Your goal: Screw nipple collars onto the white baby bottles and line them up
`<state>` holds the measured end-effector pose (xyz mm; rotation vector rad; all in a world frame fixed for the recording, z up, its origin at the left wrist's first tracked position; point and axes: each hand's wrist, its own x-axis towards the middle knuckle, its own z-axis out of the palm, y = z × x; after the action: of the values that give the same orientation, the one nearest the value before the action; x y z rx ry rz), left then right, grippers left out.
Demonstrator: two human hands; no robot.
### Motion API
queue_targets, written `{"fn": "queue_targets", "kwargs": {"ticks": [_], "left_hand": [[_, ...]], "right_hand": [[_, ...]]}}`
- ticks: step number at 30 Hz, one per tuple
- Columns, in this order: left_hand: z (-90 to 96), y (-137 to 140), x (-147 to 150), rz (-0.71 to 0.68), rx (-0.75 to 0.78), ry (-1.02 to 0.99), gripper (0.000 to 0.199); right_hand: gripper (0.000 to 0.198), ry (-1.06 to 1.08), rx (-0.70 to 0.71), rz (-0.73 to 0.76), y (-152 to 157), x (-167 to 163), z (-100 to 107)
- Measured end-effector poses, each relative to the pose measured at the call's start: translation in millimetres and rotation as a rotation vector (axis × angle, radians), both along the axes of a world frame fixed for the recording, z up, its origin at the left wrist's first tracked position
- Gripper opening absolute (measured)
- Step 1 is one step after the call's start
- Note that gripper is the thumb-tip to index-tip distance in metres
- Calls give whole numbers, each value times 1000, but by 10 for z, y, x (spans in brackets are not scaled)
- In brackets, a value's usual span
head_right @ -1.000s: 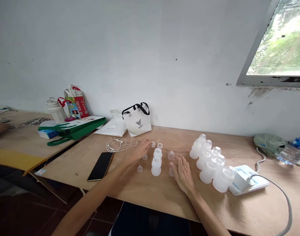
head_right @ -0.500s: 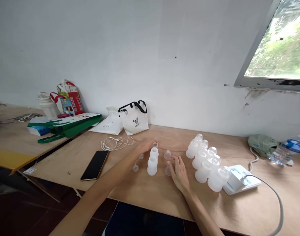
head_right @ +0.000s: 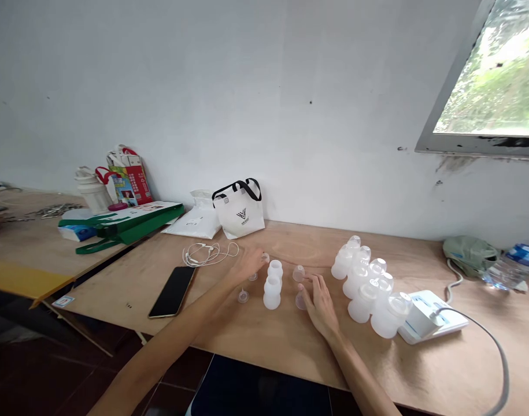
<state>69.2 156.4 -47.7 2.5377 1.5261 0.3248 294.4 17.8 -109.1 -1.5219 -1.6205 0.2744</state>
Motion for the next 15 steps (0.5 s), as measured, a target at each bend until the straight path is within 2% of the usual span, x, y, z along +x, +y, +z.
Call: {"fn": "queue_targets", "kwargs": {"ticks": [5,9,15], "left_hand": [[4,-307,-39,-43,11,103,14],[-2,-445,-80,-95,0,107,11],[41,-770,-392,-152,54,-38,41]], "right_hand": [[31,-2,45,6,30,12,-29],[30,-2,38,1,31,21,-49],[30,8,17,-4,12,9,-14]]}}
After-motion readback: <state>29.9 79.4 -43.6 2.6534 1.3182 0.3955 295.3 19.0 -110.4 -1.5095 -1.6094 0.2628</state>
